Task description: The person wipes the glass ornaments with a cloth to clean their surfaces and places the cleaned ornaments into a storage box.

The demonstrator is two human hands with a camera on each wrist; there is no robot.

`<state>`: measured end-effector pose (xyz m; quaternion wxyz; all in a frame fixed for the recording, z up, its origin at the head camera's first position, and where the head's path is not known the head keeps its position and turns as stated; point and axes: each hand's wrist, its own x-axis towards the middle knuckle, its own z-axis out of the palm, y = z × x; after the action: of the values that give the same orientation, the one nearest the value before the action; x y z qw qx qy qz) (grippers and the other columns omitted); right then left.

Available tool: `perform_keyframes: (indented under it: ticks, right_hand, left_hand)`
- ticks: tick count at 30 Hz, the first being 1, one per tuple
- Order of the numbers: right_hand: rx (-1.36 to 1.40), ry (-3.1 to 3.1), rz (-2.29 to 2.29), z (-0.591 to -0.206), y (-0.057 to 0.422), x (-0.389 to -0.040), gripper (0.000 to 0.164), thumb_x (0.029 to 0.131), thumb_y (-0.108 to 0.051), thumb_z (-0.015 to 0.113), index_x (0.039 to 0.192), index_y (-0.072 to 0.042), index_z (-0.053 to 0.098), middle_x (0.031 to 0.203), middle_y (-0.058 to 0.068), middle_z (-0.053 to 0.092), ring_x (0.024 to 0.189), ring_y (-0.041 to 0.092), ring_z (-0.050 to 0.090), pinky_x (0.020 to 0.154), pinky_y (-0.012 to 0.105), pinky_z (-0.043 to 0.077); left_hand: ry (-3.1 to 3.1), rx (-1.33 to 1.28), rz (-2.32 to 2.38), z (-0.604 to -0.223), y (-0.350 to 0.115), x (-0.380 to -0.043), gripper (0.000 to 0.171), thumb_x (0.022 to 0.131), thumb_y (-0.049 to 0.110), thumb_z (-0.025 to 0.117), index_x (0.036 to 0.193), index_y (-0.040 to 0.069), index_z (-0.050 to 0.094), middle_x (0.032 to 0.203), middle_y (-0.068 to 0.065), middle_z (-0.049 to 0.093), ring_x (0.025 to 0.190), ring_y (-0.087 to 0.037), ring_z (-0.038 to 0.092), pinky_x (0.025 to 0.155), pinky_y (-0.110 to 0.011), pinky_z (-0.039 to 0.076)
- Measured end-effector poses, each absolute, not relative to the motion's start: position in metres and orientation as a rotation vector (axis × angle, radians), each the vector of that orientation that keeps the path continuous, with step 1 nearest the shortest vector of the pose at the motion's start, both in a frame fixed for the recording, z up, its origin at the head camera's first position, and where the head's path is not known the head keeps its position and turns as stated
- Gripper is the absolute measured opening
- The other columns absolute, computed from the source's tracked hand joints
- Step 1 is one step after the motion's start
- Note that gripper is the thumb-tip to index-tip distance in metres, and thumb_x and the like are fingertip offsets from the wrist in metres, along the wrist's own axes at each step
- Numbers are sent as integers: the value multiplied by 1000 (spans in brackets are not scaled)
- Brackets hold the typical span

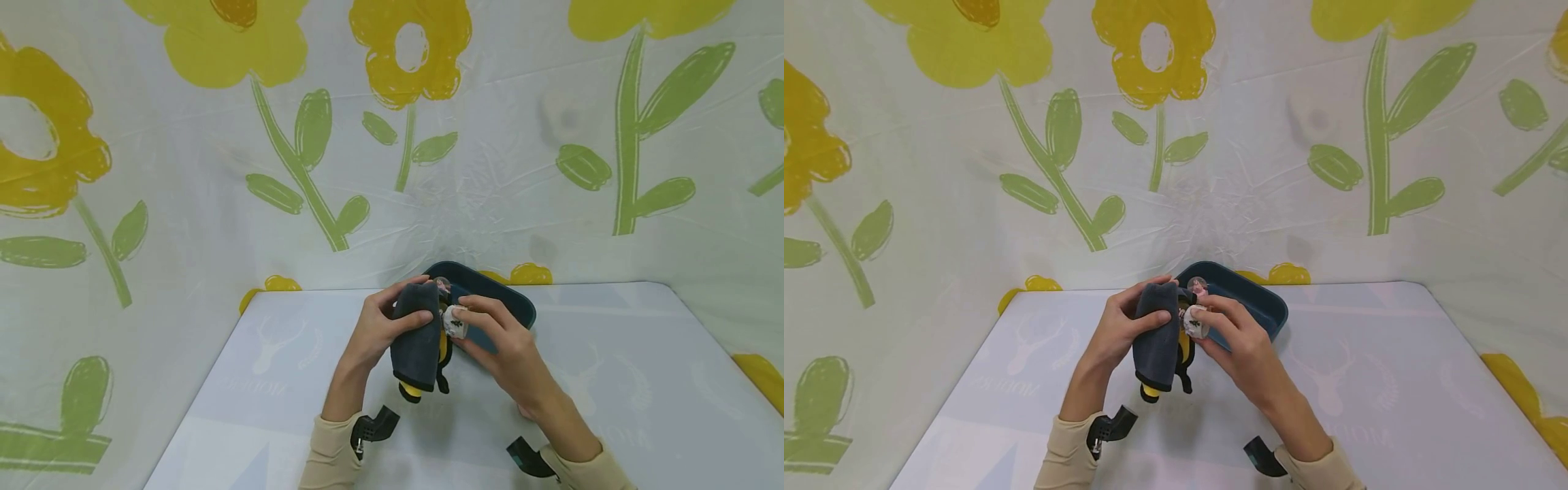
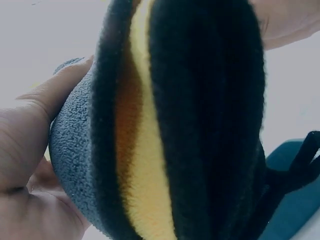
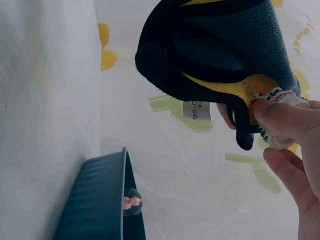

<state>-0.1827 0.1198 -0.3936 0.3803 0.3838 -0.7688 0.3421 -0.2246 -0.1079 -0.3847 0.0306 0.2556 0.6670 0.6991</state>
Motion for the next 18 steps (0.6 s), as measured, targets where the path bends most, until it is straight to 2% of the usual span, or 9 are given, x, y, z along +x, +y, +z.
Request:
perform_keyframes:
  ticks: [5,9,13,16,18]
  right_hand:
    - [963,-1966,892,-394,120,-183,71,57,9,88,122,-7,66,126,14,61,113,24,62,101,10,42]
    - [943,-1965,911,-393,120,-183,70,57,8,88,122,-8,67,126,13,63,112,24,63,100,10,43]
    - [914,-1981,974,-395,122,-184,70,59,5,89,124,-8,66,122,10,65,99,18,69,87,14,52]
    - [864,-2015,1049,-397,123,-185,66,63,1,89,124,-8,66,108,5,70,83,12,71,75,17,56]
    - [807,-2056,1087,-398,123,-185,59,68,-4,88,122,-8,67,99,2,73,77,10,71,71,16,56]
  left_hand:
    - [2094,789,2140,-385,-108,-224,57,86,17,77,139,12,57,124,-12,67,93,-20,71,79,-35,59]
    - [2112,790,2127,-385,-107,-224,56,85,16,77,138,17,58,128,-8,65,96,-21,71,81,-36,59]
    - [2121,817,2124,-384,-107,-223,56,84,12,78,137,21,59,133,-5,63,102,-23,70,84,-38,59]
    - [2129,851,2123,-383,-107,-223,57,83,9,78,135,22,60,134,-4,63,105,-23,69,85,-38,58]
    - [2129,872,2124,-383,-106,-222,56,83,8,78,135,21,61,133,-6,64,105,-24,69,85,-38,58]
